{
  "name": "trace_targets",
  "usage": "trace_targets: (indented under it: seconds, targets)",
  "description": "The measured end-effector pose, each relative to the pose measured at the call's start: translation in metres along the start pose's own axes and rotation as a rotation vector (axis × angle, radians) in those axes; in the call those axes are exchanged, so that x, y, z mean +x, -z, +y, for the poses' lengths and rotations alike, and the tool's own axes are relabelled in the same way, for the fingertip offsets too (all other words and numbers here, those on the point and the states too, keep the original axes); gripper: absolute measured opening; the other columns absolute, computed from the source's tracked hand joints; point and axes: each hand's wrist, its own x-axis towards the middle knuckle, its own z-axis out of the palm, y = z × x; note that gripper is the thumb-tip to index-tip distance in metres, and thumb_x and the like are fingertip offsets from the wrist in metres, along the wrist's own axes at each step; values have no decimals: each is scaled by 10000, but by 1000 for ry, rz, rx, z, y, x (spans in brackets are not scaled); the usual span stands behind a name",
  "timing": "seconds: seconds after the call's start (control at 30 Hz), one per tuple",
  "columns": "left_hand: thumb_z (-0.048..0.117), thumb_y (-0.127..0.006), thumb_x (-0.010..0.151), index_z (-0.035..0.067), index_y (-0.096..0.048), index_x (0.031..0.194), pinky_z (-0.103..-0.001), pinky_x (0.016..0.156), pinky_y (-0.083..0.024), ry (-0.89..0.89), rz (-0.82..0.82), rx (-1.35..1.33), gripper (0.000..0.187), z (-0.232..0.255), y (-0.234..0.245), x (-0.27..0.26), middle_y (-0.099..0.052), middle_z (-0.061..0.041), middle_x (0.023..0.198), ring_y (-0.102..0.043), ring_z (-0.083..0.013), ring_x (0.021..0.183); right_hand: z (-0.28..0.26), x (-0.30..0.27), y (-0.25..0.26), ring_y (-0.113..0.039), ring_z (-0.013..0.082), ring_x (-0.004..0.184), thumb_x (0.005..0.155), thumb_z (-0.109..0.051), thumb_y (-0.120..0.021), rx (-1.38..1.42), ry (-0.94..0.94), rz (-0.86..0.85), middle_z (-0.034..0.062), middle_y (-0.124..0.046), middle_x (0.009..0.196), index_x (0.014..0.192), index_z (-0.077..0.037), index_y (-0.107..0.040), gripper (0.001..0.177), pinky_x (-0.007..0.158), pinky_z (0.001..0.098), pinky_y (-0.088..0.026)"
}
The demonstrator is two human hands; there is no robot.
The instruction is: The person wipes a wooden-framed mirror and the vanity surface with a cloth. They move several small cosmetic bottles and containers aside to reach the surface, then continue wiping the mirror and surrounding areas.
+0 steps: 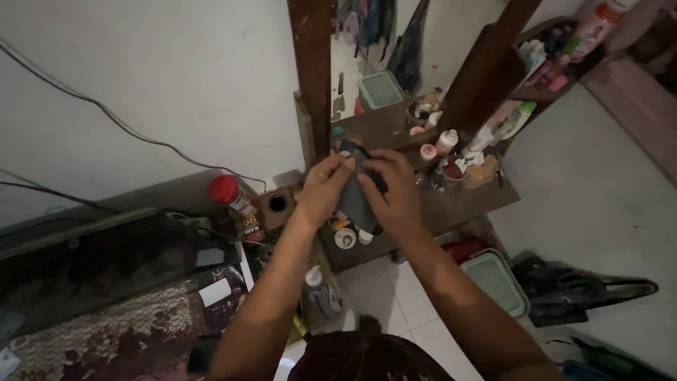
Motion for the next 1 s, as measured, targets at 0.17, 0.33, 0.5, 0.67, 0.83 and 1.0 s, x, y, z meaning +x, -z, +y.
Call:
trace_targets:
  seconds: [0.17, 0.33, 0.5, 0.67, 0.83, 1.0]
  targets:
    - [196, -620, 1040, 49, -665, 920, -211, 693, -418, -87, -36, 2, 195, 2, -2, 2, -571, 68, 809, -490, -34, 763, 13, -9, -8, -643, 293, 1173, 988, -111, -686, 123, -109, -8, 143, -653, 1240, 1084, -20, -668, 134, 1019, 372, -490]
    - [209, -613, 1047, 46, -643, 899, -216, 691, -412, -111, -41, 59, 222, -3, 1, 2, -541, 70, 792, -474, -37, 757, 53, -14, -33, -646, 225, 1089, 1039, -212, -612, 540, -529, 83, 85, -713, 1153, 1123, -38, -666, 201, 987, 328, -484]
    - [229, -621, 1044, 54, -645, 881, -230, 695, -411, -95, -6, 168, 240, -2, 3, 0, -511, 59, 766, -449, -50, 749, 102, -18, -25, -684, 218, 1039, 976, -338, -607, 988, -1000, 284, 81, -713, 1096, 1134, -95, -631, 291, 954, 357, -531]
    - [256, -611, 1027, 66, -632, 878, -241, 674, -423, -5, -3, 96, 242, -3, 2, 0, -537, 61, 771, -473, -58, 736, 132, -23, -1, -659, 215, 1027, 1020, -473, -600, 691, -1032, 350, 85, -696, 1118, 1191, -29, -617, 476, 900, 362, -514]
    - [252, -616, 1050, 55, -650, 921, -240, 699, -414, -43, -27, 104, 238, -8, 4, 5, -537, 56, 796, -469, -57, 765, 116, -18, 0, -581, 219, 1126, 1052, -347, -598, 355, -635, 246, 122, -635, 1264, 1397, -63, -512, 455, 945, 351, -483]
    - [251, -631, 1021, 59, -663, 929, -235, 641, -422, 35, -48, 121, 216, -7, 5, 11, -562, 49, 792, -498, -57, 734, 66, -4, -12, -566, 231, 1296, 1003, -320, -678, 394, -344, -73, 170, -569, 1417, 1491, -41, -415, 620, 1049, 340, -477]
